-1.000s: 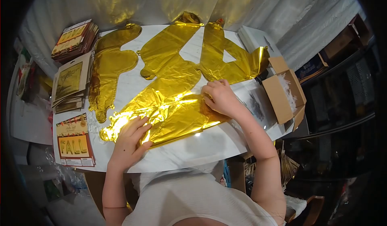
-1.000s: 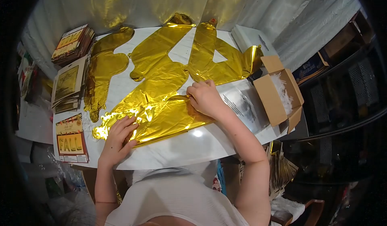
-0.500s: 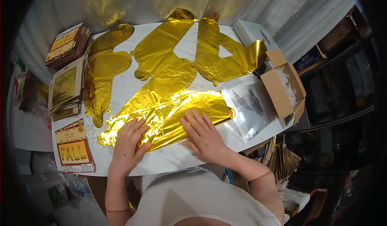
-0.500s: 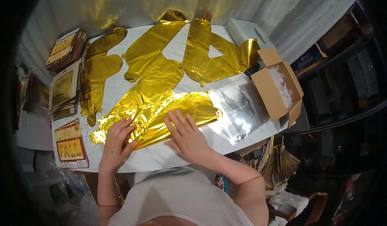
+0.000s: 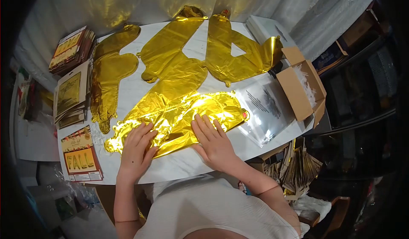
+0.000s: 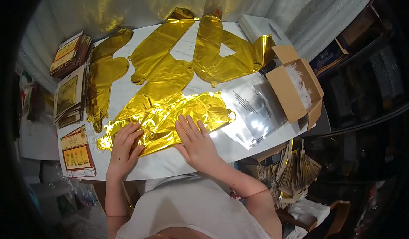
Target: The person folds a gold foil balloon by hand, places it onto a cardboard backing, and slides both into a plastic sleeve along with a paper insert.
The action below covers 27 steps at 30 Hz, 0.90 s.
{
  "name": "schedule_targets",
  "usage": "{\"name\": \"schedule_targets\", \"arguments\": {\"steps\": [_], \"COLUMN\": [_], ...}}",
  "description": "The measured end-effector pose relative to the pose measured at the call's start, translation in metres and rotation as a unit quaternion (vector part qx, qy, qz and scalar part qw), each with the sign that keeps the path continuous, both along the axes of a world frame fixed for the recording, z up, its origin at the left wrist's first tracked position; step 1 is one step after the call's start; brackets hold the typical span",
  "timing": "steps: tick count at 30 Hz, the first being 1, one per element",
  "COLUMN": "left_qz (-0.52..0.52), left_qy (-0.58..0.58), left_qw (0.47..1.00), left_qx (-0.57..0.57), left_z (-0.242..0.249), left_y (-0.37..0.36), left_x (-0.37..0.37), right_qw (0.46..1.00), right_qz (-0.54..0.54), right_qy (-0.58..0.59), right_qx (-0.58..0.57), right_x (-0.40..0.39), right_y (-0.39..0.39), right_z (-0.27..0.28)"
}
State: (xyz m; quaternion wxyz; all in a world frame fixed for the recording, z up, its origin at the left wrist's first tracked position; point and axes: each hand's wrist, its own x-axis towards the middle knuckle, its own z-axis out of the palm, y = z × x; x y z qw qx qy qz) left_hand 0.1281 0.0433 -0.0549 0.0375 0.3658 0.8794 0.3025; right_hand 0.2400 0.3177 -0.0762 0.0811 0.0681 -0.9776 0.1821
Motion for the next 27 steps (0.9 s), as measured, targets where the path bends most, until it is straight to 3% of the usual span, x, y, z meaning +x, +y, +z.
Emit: {"name": "schedule_targets", "arguments": {"steps": [11,17,20,27], "left_qz": [0.002,-0.128,-0.114,-0.11], "left_qy": [0.03,0.053,0.045,0.064], "left_qw": [0.998,0.987,0.982,0.98], "left_qx": [-0.047,-0.084,-0.147,-0.153], "left_z": [0.017,0.011,-0.002,-0.011], "left_y": [0.009,0.041,0.053,0.053], "left_x": [0.008,0.033,0.038,0.037], "right_qw": [0.999,1.0,1.0,1.0], "right_qz": [-0.009,-0.011,-0.014,-0.016], "right_qy": [0.002,0.013,0.008,0.018], "right_qx": [-0.036,-0.012,0.005,0.016], "right_x": [0.0,0.0,0.0,0.0], "right_y": [0.002,0.002,0.001,0.002], "right_z": [-0.002,-0.009,-0.011,-0.011]}}
